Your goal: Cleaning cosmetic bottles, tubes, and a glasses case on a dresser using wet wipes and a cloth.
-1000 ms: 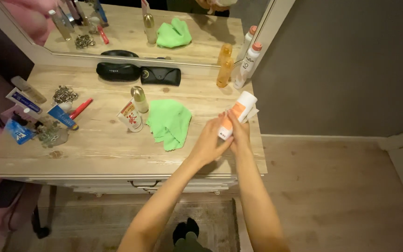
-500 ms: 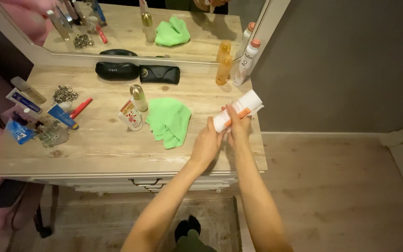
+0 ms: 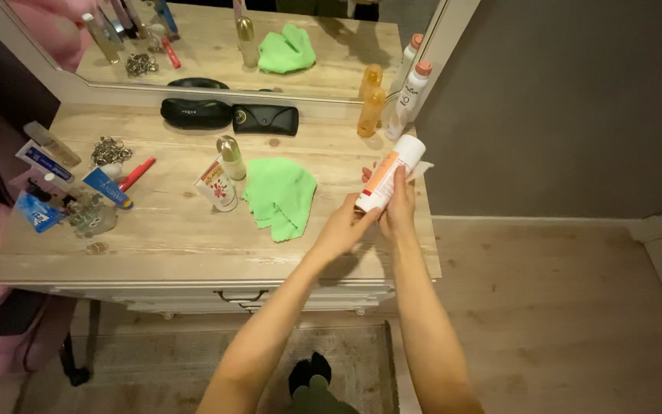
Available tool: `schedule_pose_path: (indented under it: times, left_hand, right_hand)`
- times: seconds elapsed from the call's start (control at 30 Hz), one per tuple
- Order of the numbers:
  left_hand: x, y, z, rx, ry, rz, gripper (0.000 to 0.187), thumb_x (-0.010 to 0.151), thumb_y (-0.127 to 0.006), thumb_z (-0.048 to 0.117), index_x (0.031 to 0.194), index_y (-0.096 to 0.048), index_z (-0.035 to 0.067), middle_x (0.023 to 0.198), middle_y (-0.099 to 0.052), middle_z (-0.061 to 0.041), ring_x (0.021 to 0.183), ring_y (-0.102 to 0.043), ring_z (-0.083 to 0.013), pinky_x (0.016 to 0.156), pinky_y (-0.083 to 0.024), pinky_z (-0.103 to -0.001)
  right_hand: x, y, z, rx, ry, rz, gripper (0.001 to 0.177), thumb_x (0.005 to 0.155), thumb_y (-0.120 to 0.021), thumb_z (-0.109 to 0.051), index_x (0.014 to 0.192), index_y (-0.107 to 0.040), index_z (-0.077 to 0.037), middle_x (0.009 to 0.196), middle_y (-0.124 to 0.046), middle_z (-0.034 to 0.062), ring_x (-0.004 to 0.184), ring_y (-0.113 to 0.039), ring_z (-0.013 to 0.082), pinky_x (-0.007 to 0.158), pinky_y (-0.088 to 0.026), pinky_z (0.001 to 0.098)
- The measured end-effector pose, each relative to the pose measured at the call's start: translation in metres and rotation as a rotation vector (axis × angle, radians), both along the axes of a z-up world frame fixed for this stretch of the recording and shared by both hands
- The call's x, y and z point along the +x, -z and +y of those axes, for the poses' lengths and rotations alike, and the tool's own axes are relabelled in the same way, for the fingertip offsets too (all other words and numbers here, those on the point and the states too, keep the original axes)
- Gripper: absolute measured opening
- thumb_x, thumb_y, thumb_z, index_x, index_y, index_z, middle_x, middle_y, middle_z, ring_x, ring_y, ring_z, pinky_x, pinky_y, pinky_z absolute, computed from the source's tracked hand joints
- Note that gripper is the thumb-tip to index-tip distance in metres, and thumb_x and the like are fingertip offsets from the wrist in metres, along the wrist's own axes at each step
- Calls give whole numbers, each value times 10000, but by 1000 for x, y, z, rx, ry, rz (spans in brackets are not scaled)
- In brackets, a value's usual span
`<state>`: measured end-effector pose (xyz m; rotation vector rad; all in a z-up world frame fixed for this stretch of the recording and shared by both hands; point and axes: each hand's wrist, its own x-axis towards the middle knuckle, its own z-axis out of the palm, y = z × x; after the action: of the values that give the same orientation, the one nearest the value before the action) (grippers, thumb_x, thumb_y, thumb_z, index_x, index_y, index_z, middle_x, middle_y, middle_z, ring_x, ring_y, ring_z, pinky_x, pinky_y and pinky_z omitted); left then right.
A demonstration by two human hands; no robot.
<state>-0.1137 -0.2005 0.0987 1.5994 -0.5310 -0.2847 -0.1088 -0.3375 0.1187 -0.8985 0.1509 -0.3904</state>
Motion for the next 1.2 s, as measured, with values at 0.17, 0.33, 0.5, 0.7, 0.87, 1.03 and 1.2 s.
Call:
schedule_pose_path:
  times: [0.17,0.33,0.5,0.7,0.87,1.03,1.2]
  left_hand:
    - [-14,-16,-10,268,-251,-345,608,958,-684,199,1425,-417,-85,1242,-600,-303,1008,-667,-452,830,-547,-476]
    - [-18,-35,5,392,-319,-612,716,856,-709,118,1443,-381,-127,1252,-572,-320,1080,-614,-483,894,-518,-506]
    - [26,5,11,199,-245,-537,503,851,-776,300,1255,-628,38,1122,-701,-199,1059,-658,-359,916,-519,-443]
    - [56,-25,1,-239,26,508,521,974,-642,497,1231,-624,45,982,-680,-68,849,-613,-177,735,-501,-353]
    - [58,-15,-11,-330,-41,524,528,949,-673,471,1198,-616,9,953,-696,-63,805,-655,-162,667,-543,-316]
    - [60,-6,-33,-259,-370,275,517,924,-713,442,1107,-597,-28,922,-720,-115,803,-687,-175,689,-558,-317]
    - [71,-12,-27,-209,-713,133,520,943,-733,409,1131,-504,-19,969,-691,-178,828,-674,-193,731,-545,-334]
  right_hand:
    - [8,17,6,-73,32,25,514,1066,-463,-391,1393,-397,0,1270,-626,195,1141,-702,299,918,-616,423]
    - [2,10,7,-346,100,140,458,1016,-602,-184,1359,-323,-65,1249,-584,166,1100,-701,271,847,-613,408]
    - [-15,-6,-2,-191,-68,228,456,979,-607,-182,1361,-371,-103,1090,-655,149,908,-739,253,748,-639,390]
    - [-24,9,-6,-262,-480,251,425,1011,-628,-216,1380,-486,-58,1053,-699,146,827,-734,218,701,-632,344]
    - [-22,20,-3,-285,-483,241,416,1050,-596,-256,1394,-475,-54,1051,-692,115,850,-705,221,737,-596,369]
    - [-28,37,26,-902,-153,311,413,1114,-477,-282,1452,-461,-45,1126,-681,159,1015,-671,319,856,-541,437]
    - [-46,21,32,-1400,323,288,432,1064,-464,-192,1465,-471,-33,1374,-591,248,1253,-595,418,1045,-479,496]
